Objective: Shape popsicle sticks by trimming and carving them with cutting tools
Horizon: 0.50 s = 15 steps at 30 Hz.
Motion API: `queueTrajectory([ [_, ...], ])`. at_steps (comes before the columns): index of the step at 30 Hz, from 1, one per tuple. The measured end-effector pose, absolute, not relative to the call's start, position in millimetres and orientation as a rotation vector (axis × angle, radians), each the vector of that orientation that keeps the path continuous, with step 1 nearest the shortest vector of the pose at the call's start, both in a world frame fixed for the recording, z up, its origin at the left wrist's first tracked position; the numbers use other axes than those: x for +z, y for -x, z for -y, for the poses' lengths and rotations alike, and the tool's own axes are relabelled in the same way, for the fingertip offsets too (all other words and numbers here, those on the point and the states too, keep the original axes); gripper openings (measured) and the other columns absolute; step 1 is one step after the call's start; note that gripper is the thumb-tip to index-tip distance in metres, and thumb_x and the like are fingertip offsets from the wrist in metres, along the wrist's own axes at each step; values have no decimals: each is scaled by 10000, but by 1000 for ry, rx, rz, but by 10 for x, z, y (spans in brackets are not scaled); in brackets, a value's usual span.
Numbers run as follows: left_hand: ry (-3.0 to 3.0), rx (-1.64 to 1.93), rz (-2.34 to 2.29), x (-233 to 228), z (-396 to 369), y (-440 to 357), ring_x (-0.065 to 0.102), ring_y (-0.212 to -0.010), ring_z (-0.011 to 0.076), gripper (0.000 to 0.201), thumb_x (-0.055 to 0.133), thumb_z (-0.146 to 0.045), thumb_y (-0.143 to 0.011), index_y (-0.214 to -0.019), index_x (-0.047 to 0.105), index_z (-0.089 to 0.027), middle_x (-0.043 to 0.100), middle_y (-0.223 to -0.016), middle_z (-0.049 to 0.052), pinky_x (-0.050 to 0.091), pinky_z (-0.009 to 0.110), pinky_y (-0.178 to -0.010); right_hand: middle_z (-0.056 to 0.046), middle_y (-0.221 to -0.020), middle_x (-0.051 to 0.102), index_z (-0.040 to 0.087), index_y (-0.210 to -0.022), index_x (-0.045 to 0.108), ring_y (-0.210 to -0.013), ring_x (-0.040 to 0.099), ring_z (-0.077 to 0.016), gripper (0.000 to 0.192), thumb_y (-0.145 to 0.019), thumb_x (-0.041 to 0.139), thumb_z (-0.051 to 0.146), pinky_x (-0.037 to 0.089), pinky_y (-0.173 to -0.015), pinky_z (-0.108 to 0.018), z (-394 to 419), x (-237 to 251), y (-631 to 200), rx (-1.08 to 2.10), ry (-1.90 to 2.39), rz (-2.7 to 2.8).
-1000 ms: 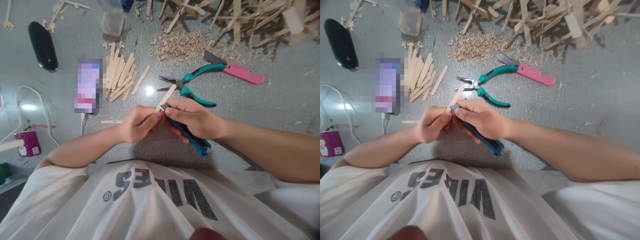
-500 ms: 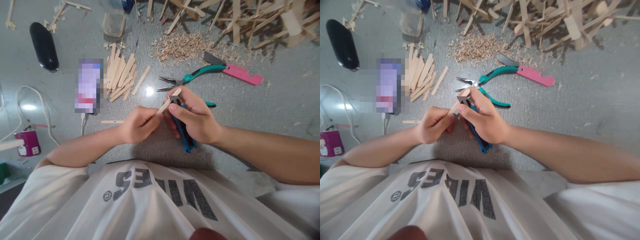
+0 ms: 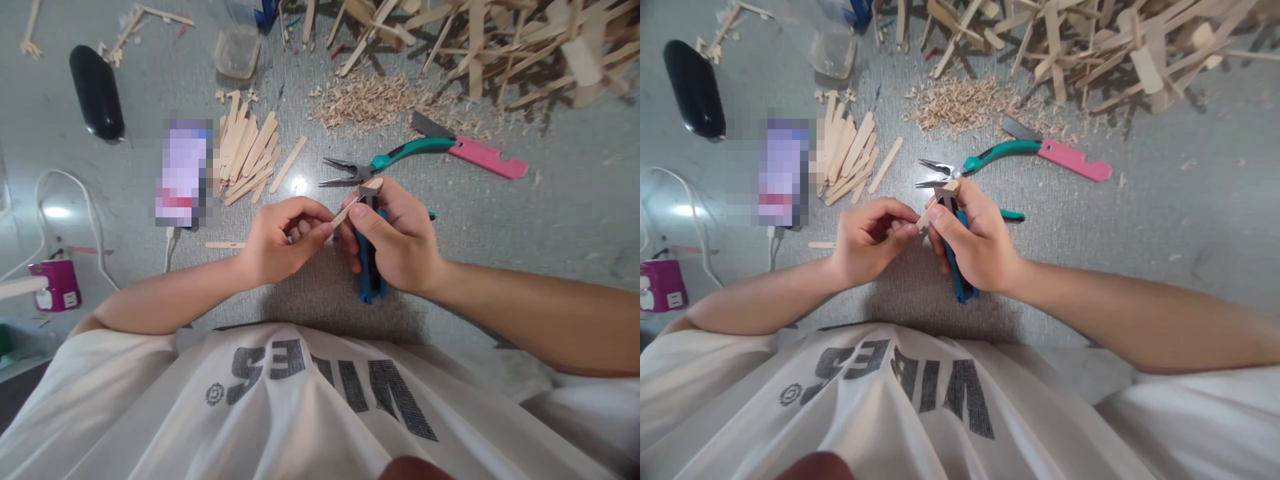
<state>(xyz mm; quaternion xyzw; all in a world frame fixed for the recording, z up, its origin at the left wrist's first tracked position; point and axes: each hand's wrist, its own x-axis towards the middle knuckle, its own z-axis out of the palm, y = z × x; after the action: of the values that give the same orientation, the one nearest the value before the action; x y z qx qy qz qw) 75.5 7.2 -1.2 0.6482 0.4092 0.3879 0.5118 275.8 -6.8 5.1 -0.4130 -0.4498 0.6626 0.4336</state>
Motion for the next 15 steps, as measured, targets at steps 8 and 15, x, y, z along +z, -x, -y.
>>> queueTrajectory([
  [8, -1644, 931, -973, -35, -60, -774, 498, -541, 69, 187, 691, -343, -1047, -944, 698, -187, 617, -679, -21, 392, 193, -492, 80, -649, 588, 281, -1020, 483, -427, 521, -113, 322, -1068, 681, 530, 427, -353, -258, 68, 71, -2757, 1716, 1025, 1090],
  [15, -1500, 921, -1127, -43, -56, -794, 488, -507, 70, 145, 705, -330, -1022, -969, 644, -210, 582, -646, -52, 381, 201, -479, 41, -681, 575, 253, -987, 516, -449, 513, -109, 279, -1151, 521, 479, 409, -410, -290, 127, 62, -2774, 1687, 1090, 1346],
])
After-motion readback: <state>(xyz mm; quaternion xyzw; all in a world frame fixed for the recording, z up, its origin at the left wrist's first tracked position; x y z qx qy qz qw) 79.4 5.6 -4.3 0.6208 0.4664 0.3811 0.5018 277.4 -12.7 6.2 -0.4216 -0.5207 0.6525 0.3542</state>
